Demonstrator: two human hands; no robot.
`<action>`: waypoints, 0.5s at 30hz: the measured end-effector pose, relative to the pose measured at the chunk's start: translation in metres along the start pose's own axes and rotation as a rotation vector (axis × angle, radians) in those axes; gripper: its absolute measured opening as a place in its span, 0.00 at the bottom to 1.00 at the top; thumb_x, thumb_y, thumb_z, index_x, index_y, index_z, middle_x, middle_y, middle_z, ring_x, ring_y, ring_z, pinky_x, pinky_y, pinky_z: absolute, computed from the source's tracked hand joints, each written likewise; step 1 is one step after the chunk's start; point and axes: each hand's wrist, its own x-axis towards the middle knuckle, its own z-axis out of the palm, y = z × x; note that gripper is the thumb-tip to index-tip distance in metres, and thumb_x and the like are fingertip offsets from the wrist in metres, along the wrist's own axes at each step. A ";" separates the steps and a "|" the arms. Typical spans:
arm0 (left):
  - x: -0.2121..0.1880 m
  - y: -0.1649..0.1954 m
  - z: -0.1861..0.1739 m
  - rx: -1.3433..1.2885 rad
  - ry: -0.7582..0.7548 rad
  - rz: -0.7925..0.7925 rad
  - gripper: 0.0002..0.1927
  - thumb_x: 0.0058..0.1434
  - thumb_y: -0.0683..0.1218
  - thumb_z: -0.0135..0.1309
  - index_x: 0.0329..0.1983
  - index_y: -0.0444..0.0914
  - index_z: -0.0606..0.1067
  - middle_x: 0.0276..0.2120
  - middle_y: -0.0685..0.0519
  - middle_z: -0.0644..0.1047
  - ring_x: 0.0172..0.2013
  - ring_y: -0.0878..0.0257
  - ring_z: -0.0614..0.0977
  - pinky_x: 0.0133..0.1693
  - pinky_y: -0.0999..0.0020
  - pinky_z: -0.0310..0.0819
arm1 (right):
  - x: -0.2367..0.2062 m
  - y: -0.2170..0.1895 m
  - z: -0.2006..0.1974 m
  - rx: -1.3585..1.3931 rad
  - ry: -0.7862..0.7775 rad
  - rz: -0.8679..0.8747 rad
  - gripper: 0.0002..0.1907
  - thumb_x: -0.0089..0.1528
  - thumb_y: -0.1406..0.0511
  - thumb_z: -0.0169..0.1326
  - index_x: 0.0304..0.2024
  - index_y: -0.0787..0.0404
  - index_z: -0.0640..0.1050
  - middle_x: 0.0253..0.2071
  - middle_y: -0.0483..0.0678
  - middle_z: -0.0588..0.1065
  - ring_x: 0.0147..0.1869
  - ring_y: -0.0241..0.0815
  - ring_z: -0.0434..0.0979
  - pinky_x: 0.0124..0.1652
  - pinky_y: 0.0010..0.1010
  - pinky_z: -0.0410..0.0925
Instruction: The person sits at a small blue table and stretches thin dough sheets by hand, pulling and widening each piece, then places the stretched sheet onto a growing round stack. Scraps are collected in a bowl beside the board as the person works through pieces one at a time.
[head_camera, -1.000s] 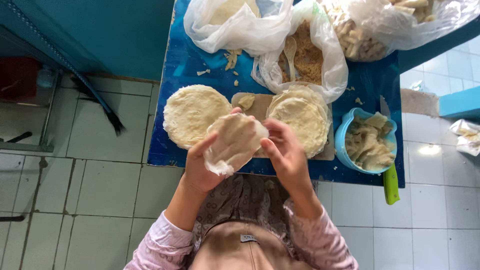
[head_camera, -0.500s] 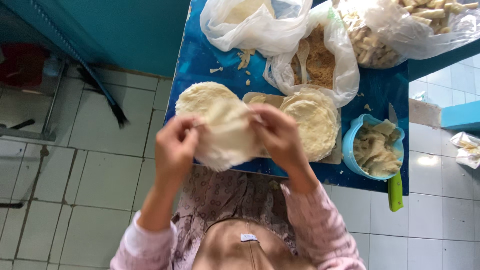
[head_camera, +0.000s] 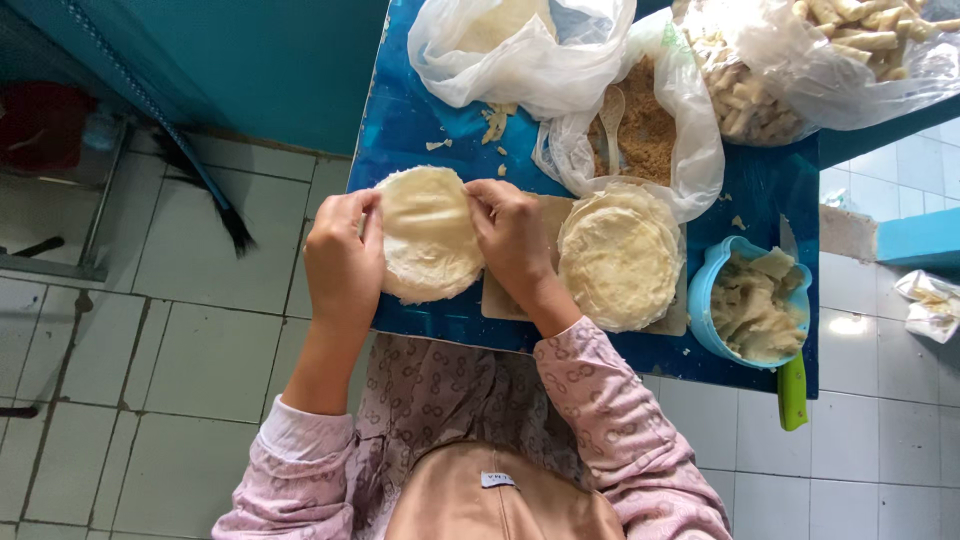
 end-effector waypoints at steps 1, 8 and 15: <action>-0.001 0.000 0.000 0.026 0.009 0.021 0.06 0.70 0.39 0.55 0.46 0.33 0.79 0.41 0.43 0.80 0.38 0.49 0.82 0.39 0.59 0.77 | -0.001 0.001 0.001 -0.061 0.013 -0.042 0.05 0.64 0.72 0.57 0.42 0.66 0.81 0.36 0.55 0.78 0.37 0.50 0.80 0.38 0.36 0.70; -0.002 0.001 -0.006 -0.036 0.037 -0.003 0.06 0.69 0.37 0.56 0.47 0.34 0.78 0.42 0.44 0.79 0.40 0.49 0.83 0.41 0.60 0.78 | -0.004 -0.004 0.005 -0.058 0.023 -0.024 0.05 0.65 0.71 0.57 0.42 0.65 0.80 0.36 0.54 0.76 0.39 0.54 0.78 0.39 0.39 0.70; -0.003 0.010 -0.013 0.191 0.026 0.012 0.09 0.67 0.39 0.58 0.50 0.35 0.79 0.46 0.44 0.78 0.42 0.48 0.81 0.41 0.56 0.76 | -0.009 -0.020 -0.004 -0.246 -0.012 -0.047 0.15 0.62 0.69 0.59 0.50 0.70 0.78 0.42 0.59 0.74 0.36 0.53 0.77 0.36 0.41 0.71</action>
